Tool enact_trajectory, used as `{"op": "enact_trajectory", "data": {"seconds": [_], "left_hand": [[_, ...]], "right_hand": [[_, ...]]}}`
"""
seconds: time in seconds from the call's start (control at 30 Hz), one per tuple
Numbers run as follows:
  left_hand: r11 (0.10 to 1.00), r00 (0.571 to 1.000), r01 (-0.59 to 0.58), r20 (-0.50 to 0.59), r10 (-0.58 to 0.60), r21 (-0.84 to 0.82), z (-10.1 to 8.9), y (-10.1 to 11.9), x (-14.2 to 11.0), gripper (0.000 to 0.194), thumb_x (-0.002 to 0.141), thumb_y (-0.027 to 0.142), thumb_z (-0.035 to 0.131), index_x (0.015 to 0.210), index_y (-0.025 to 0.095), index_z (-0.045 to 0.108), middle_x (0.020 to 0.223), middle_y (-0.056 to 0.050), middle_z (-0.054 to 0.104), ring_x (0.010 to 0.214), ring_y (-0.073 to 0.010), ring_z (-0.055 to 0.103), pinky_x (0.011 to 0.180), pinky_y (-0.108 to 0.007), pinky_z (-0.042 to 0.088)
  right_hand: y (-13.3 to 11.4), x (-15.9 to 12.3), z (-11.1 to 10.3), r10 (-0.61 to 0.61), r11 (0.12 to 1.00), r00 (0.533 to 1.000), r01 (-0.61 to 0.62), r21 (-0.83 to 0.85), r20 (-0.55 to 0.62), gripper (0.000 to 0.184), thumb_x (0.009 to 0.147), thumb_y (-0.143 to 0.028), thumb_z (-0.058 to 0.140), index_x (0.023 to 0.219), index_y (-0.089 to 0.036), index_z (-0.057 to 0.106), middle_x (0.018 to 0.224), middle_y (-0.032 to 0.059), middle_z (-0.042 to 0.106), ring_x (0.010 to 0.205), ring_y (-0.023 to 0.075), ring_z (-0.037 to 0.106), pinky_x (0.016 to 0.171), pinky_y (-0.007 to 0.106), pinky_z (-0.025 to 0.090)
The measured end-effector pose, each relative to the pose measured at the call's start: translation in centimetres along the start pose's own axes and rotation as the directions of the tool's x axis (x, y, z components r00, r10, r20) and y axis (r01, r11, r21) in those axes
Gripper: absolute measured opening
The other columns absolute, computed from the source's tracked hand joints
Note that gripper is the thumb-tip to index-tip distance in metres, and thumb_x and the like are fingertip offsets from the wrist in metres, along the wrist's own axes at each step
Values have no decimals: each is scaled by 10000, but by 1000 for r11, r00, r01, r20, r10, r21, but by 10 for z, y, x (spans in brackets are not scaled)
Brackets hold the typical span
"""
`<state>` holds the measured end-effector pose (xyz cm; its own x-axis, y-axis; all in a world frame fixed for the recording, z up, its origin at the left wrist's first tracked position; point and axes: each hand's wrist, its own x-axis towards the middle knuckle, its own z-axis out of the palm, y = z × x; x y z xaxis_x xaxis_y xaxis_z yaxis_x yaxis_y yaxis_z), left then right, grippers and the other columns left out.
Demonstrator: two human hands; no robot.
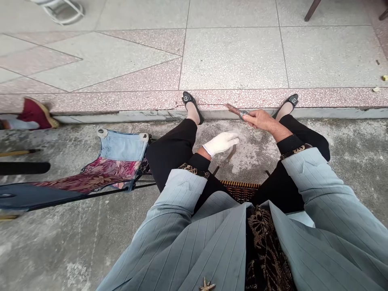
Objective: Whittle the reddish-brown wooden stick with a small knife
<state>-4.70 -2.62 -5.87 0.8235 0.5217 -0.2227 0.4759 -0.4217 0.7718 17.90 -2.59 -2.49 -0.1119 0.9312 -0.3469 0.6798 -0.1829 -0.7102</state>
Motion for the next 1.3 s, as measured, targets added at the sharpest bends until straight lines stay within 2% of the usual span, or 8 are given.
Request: {"op": "enact_trajectory", "data": {"seconds": [0.27,0.43,0.53,0.67,0.83,0.93,1.13,1.3], "left_hand": [[974,996,-81,55,71,212,2,-3,0,309,944,382,436,894,194,676,837,-36,654,775,-178,567,731,-260,396],[995,995,-95,14,95,-24,-7,5,-7,274,915,368,499,898,179,698,840,-27,673,795,-164,587,772,-264,424],[993,999,-51,-14,49,-104,-10,9,-8,288,912,359,498,932,160,705,844,-34,681,816,-166,606,776,-274,436],[982,999,-8,-32,2,-188,-6,8,-4,296,906,373,501,939,140,681,845,-49,682,767,-164,595,745,-291,457],[957,999,45,23,-40,-288,4,9,2,342,937,437,449,863,150,621,647,0,555,568,-118,479,581,-253,400],[983,1000,3,0,-3,-185,4,8,2,365,946,438,423,827,154,618,669,0,553,617,-120,496,617,-244,400],[997,999,-27,23,26,67,-5,1,-1,368,931,426,434,883,153,676,824,-30,649,749,-156,568,715,-261,415],[999,1000,-12,7,13,-50,-10,0,-5,354,911,423,470,943,145,687,864,-27,678,796,-162,595,762,-257,446]], "right_hand": [[11,5,6,140,844,930,68,-532,340,504,821,-651,636,747,-153,656,711,102,597,644,193,517,598,325,320],[14,-1,7,134,976,555,73,-208,821,579,723,-743,673,642,-174,603,591,0,541,518,106,438,576,285,372],[8,-5,6,-7,999,440,47,-15,898,567,732,-726,680,702,-163,617,593,-32,536,501,78,430,562,254,377],[0,-11,-3,-230,973,480,117,198,846,526,813,-656,654,669,-155,584,581,-38,521,495,62,431,556,236,361],[6,-9,-15,-237,942,906,125,312,351,518,856,-670,582,734,-167,597,625,-13,551,512,80,433,542,250,355],[13,2,-14,-8,998,995,2,58,104,541,869,-672,553,645,-178,552,579,12,514,530,108,432,551,280,334],[18,12,-1,186,872,951,-43,-488,248,543,815,-690,616,713,-157,635,631,72,571,591,166,482,587,327,340],[10,-3,2,170,976,583,10,-217,794,587,744,-728,670,731,-142,665,600,12,562,509,96,443,556,276,377]]}}
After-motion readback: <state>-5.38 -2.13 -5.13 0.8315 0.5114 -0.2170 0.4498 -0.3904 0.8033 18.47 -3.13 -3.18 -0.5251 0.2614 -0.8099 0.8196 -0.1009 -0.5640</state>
